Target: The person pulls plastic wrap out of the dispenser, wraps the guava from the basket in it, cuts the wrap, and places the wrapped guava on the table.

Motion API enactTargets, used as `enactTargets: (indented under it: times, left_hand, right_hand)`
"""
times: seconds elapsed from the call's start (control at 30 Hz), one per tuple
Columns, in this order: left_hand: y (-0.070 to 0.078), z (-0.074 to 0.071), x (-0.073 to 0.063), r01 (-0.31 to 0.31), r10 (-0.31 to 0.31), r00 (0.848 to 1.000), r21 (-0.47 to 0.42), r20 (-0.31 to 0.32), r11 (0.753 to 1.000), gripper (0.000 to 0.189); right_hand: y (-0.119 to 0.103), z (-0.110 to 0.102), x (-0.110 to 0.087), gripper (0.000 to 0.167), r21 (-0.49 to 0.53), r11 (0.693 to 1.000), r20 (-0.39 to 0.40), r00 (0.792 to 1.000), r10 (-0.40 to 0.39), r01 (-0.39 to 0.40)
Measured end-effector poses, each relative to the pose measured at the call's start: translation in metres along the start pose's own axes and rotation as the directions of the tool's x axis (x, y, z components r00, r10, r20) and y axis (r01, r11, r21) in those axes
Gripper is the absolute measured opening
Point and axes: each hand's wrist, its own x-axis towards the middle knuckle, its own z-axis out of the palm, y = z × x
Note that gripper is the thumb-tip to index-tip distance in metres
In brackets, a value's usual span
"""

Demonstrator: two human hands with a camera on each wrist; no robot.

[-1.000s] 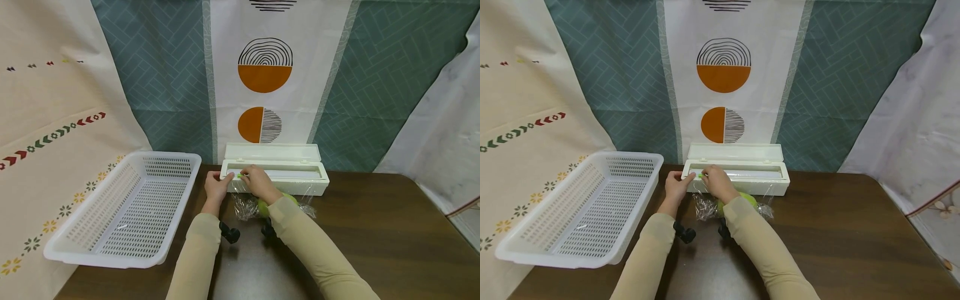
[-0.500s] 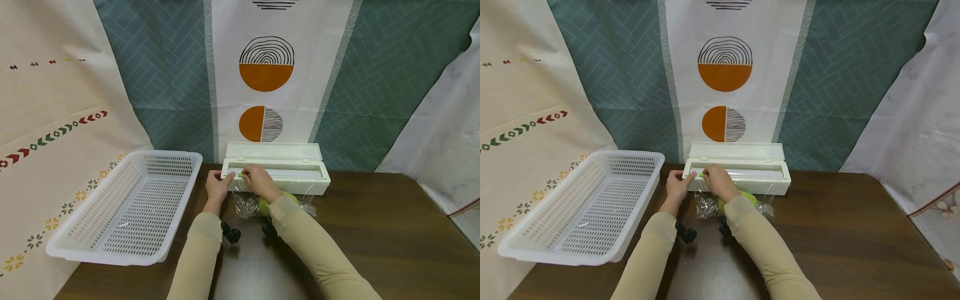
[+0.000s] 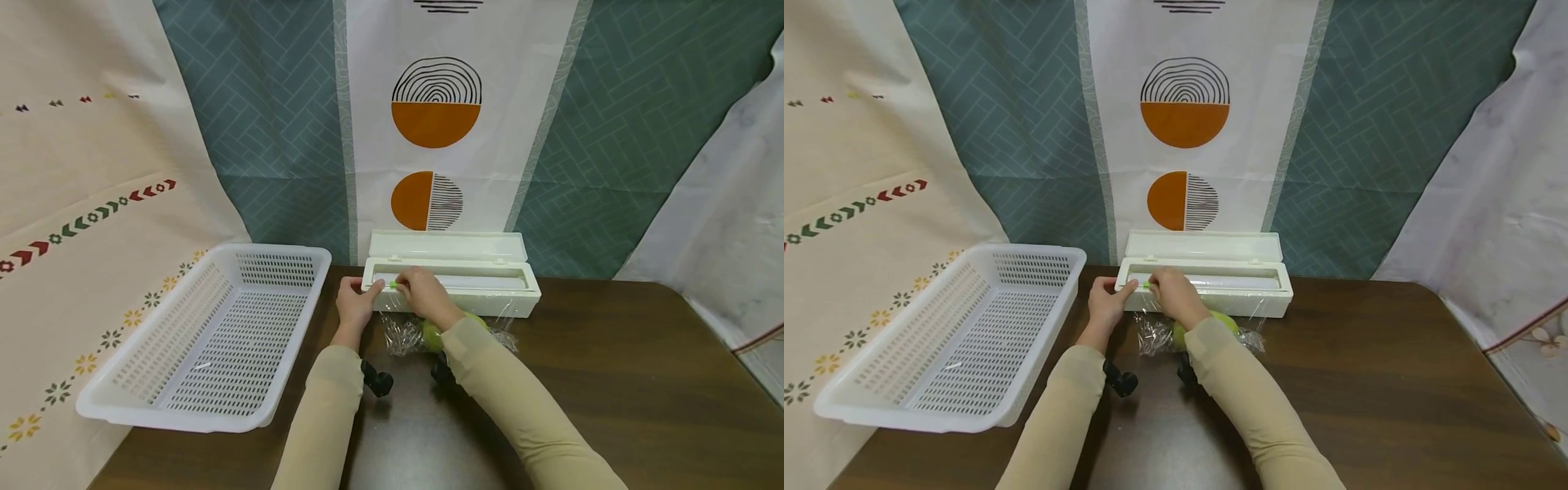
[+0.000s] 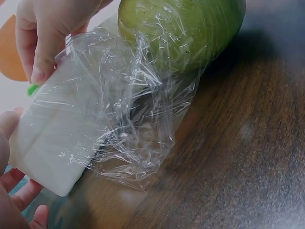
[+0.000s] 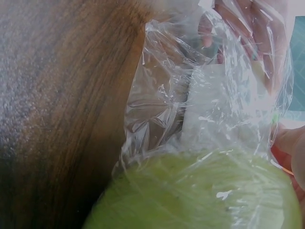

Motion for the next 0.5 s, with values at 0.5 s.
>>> enactTargets:
  times: [0.5]
  left_hand:
    - [-0.0012, 0.0012, 0.0003, -0.004, 0.004, 1.000, 0.002, 0.001, 1.000, 0.048]
  right_hand:
    - [0.0064, 0.0023, -0.0010, 0.018, 0.019, 0.998, -0.059, 0.996, -0.066, 0.067]
